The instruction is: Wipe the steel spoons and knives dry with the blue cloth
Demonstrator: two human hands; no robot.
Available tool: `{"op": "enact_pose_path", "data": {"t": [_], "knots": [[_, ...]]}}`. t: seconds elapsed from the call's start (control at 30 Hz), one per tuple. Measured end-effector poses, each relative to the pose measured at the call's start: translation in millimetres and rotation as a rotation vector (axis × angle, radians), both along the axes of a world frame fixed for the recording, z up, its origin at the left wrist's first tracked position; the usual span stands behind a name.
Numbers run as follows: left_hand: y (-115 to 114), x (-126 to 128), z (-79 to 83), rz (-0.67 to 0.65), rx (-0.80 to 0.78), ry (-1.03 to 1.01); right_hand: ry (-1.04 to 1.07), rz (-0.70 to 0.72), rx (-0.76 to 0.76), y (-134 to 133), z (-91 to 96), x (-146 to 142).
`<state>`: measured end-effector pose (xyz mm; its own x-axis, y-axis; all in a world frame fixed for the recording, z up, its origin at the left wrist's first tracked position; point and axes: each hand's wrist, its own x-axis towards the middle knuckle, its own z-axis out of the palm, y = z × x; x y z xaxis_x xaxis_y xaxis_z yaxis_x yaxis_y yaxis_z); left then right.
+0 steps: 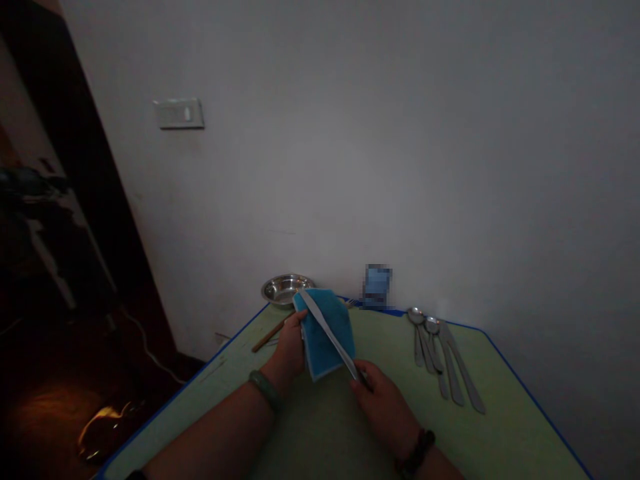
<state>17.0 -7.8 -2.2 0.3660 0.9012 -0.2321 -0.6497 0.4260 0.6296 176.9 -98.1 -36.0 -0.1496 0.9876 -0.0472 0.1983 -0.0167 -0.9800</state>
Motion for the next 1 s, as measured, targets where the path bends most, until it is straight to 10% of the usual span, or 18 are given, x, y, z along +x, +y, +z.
{"op": "enact_pose_path", "data": {"t": [1.0], "knots": [[7.5, -2.0, -1.9, 0.115, -0.037, -0.116, -0.129, -0.129, -0.049, -4.3, 5.5, -1.3]]}}
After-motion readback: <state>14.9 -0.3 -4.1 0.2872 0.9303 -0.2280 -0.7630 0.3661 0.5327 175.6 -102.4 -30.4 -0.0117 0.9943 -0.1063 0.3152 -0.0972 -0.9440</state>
